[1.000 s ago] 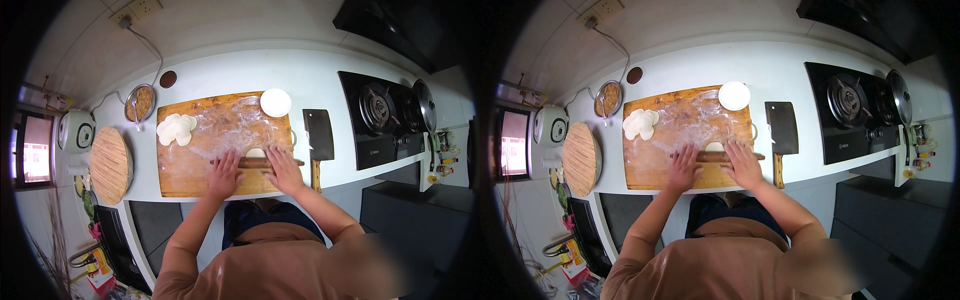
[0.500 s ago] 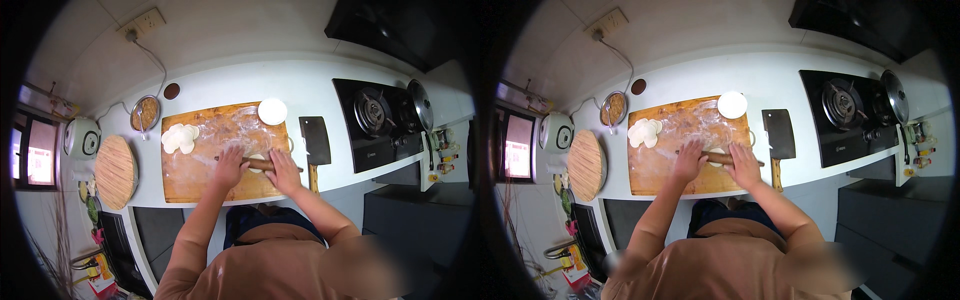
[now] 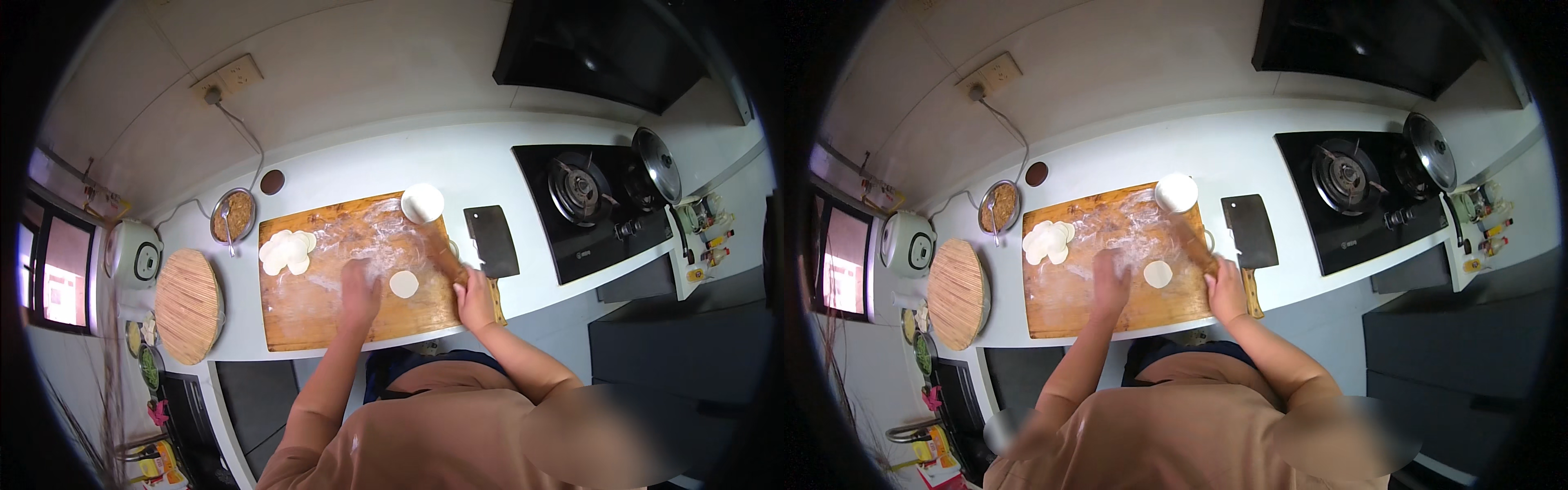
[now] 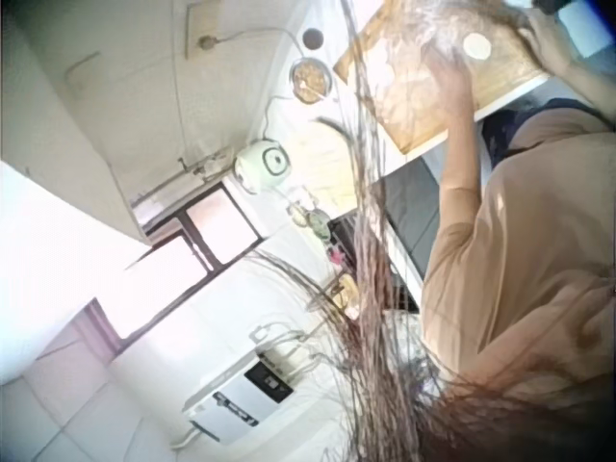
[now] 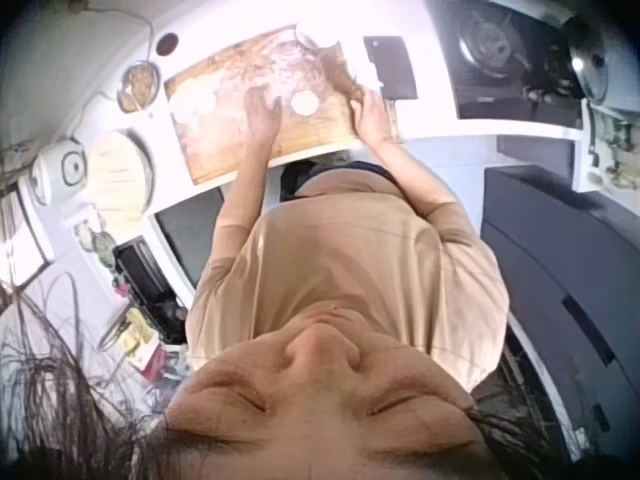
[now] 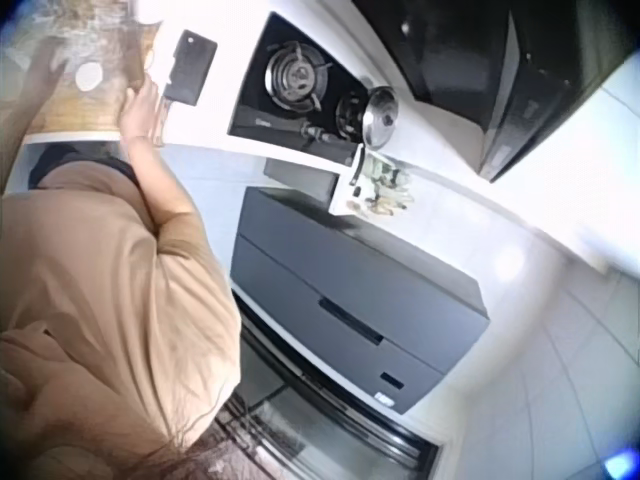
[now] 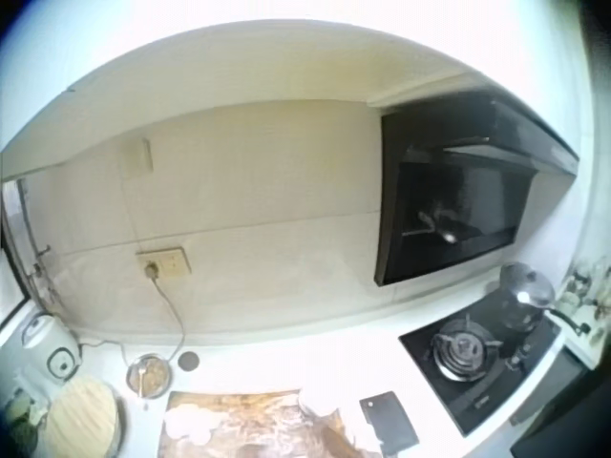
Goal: The person rolls small dough balls into flat circular wrappers using a rolling pin on a floured wooden board. After flattening several pieces, the person picks up a wrapper and scoops a brown filling from a metal bowl into it using a spoon.
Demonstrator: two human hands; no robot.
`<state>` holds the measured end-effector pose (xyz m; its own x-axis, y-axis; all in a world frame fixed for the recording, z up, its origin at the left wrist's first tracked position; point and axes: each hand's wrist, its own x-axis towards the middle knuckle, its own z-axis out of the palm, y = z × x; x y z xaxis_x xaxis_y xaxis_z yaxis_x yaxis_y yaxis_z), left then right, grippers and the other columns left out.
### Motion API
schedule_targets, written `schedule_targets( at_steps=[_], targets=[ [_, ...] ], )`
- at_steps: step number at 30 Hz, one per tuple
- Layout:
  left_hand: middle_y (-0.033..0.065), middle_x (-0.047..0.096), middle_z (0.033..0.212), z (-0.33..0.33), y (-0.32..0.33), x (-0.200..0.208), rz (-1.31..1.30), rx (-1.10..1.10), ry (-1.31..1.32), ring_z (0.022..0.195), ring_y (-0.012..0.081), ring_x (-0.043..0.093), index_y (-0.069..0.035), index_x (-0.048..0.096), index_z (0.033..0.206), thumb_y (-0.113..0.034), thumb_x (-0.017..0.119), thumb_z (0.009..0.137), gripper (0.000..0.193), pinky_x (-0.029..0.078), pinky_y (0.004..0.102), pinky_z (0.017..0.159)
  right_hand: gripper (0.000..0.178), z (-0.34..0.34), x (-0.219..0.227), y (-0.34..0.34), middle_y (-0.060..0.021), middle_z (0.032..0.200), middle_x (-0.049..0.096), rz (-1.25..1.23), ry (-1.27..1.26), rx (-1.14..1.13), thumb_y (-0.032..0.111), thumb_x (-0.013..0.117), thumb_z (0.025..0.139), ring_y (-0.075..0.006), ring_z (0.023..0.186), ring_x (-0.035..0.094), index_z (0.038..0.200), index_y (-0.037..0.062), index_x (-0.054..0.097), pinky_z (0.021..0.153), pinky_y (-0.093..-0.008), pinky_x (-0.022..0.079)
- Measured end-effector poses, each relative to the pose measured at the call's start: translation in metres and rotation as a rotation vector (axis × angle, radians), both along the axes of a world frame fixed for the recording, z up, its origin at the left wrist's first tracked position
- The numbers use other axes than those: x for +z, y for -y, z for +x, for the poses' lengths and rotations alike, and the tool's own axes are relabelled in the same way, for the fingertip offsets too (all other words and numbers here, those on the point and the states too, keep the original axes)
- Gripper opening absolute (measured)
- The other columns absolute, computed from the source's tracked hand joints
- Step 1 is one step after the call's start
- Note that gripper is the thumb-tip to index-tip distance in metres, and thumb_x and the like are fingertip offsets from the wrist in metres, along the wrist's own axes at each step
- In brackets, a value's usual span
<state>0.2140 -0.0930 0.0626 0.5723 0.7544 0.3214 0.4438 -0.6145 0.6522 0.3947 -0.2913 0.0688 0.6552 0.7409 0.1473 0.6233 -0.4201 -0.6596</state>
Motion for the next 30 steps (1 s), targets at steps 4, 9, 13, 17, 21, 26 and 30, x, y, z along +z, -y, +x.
schedule_targets(
  at_steps=[4, 9, 13, 17, 21, 26, 30],
  targets=[
    [0.0166, 0.063, 0.116, 0.033, -0.009, -0.03, -0.055, -0.161, -0.197, 0.115, 0.0371, 0.056, -0.006, 0.066, 0.116, -0.013, 0.079, 0.078, 0.041, 0.044, 0.0443, 0.103, 0.065, 0.024, -0.014, -0.004, -0.027, 0.125, 0.05, -0.127, -0.086, -0.217, 0.01, 0.057, 0.097, -0.0449, 0.114, 0.054, 0.152, -0.0035, 0.026, 0.096, -0.0468, 0.048],
    [0.012, 0.065, 0.11, 0.044, -0.008, -0.029, -0.109, -0.202, -0.384, 0.111, 0.0342, 0.057, -0.008, 0.071, 0.104, -0.017, 0.081, 0.076, 0.031, 0.046, 0.0432, 0.099, 0.071, 0.031, -0.025, -0.008, -0.0272, 0.127, 0.048, -0.381, -0.148, -0.243, 0.013, 0.058, 0.096, -0.0438, 0.113, 0.056, 0.156, -0.0016, 0.021, 0.097, -0.0467, 0.049],
    [0.0099, 0.068, 0.1, 0.042, -0.013, -0.038, -0.131, -0.258, -0.347, 0.103, 0.0325, 0.062, -0.008, 0.07, 0.097, -0.016, 0.082, 0.076, 0.026, 0.048, 0.0424, 0.096, 0.071, 0.026, -0.035, -0.011, -0.0255, 0.128, 0.05, -0.36, -0.067, -0.206, 0.014, 0.061, 0.094, -0.0426, 0.117, 0.055, 0.155, 0.0004, 0.026, 0.101, -0.0465, 0.047],
    [0.0072, 0.071, 0.096, 0.032, -0.005, -0.031, -0.443, -0.165, -0.294, 0.093, 0.025, 0.068, -0.007, 0.069, 0.096, -0.013, 0.081, 0.08, 0.021, 0.053, 0.0354, 0.087, 0.07, 0.025, -0.045, -0.013, -0.0273, 0.129, 0.049, -0.34, -0.069, -0.204, 0.009, 0.062, 0.091, -0.0437, 0.119, 0.051, 0.151, -0.0059, 0.029, 0.104, -0.0465, 0.043],
    [0.004, 0.072, 0.097, 0.01, -0.003, -0.036, -0.81, -0.111, 0.076, 0.089, 0.0145, 0.068, -0.005, 0.067, 0.098, -0.005, 0.076, 0.087, 0.014, 0.054, 0.0269, 0.079, 0.071, 0.023, -0.048, -0.015, -0.0261, 0.137, 0.046, -0.289, 0.042, -0.159, 0.009, 0.065, 0.087, -0.0422, 0.13, 0.043, 0.148, -0.006, 0.033, 0.111, -0.048, 0.035],
    [0.0031, 0.071, 0.096, -0.029, -0.01, -0.011, -1.033, -0.006, 0.476, 0.089, 0.0098, 0.067, 0.0, 0.065, 0.106, 0.005, 0.071, 0.089, 0.018, 0.054, 0.0232, 0.08, 0.061, -0.001, -0.021, -0.047, -0.0223, 0.141, 0.046, -0.05, 0.203, -0.002, 0.009, 0.066, 0.087, -0.0412, 0.132, 0.041, 0.143, 0.0002, 0.044, 0.113, -0.0478, 0.034],
    [0.004, 0.071, 0.096, -0.065, -0.024, 0.002, -1.041, 0.009, 0.441, 0.089, 0.0101, 0.067, 0.001, 0.065, 0.107, 0.005, 0.071, 0.089, 0.02, 0.054, 0.0234, 0.082, 0.051, -0.044, -0.02, -0.099, -0.0166, 0.124, 0.062, 0.086, -0.363, 0.321, 0.015, 0.07, 0.091, -0.029, 0.112, 0.06, 0.136, 0.0016, 0.051, 0.099, -0.0397, 0.048]
  ],
)
